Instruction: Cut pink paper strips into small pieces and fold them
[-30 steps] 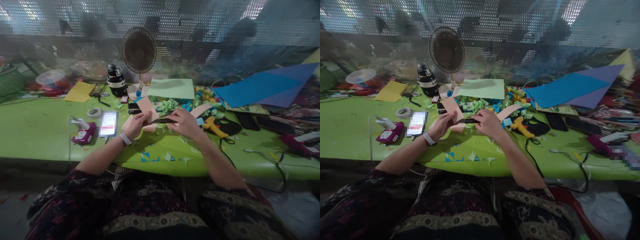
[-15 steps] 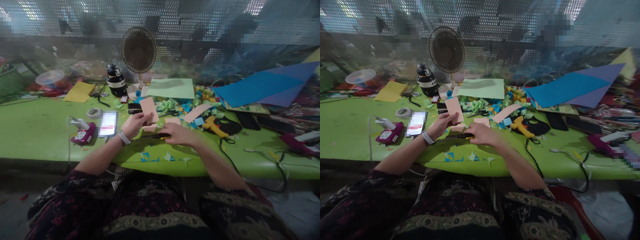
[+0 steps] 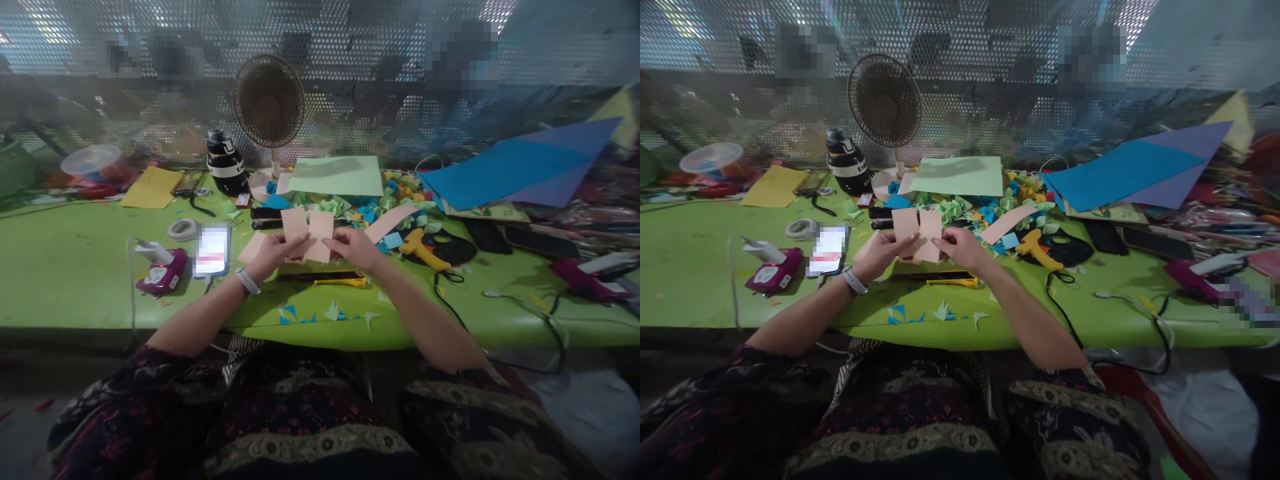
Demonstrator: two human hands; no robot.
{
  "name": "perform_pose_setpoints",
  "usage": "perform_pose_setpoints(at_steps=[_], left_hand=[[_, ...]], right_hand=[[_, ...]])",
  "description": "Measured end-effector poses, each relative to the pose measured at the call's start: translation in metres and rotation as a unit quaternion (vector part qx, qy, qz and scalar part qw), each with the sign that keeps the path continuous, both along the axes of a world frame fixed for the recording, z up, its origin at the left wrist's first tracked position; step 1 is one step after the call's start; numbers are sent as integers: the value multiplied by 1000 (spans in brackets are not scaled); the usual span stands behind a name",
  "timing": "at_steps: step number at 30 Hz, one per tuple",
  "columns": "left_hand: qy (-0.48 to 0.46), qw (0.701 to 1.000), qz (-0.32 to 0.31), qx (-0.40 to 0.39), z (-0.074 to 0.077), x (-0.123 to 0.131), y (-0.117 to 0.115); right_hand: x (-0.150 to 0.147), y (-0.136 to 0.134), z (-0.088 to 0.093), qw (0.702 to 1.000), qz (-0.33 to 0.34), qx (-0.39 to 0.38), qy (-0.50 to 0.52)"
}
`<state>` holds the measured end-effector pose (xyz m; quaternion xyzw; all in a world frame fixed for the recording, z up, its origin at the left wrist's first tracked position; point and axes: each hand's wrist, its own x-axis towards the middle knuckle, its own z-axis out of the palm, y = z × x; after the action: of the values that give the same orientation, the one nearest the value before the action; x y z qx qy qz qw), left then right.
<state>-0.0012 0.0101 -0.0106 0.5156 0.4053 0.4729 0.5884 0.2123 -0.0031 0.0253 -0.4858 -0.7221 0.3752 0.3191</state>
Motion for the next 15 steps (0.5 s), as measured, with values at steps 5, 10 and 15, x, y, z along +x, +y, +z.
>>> perform_pose_setpoints(at_steps=[5,10,15], left_hand=[[-64,996,61,-3,-2,-3,9],[-93,994,-9,-51,2,0,2],[-91,991,-69,-75,8,2,-8]], right_hand=[[11,6,1,972,37,-49,-228],[1,-4,-1,945,-29,230,-232],[-7,-17,-1,901,70,394,-164]])
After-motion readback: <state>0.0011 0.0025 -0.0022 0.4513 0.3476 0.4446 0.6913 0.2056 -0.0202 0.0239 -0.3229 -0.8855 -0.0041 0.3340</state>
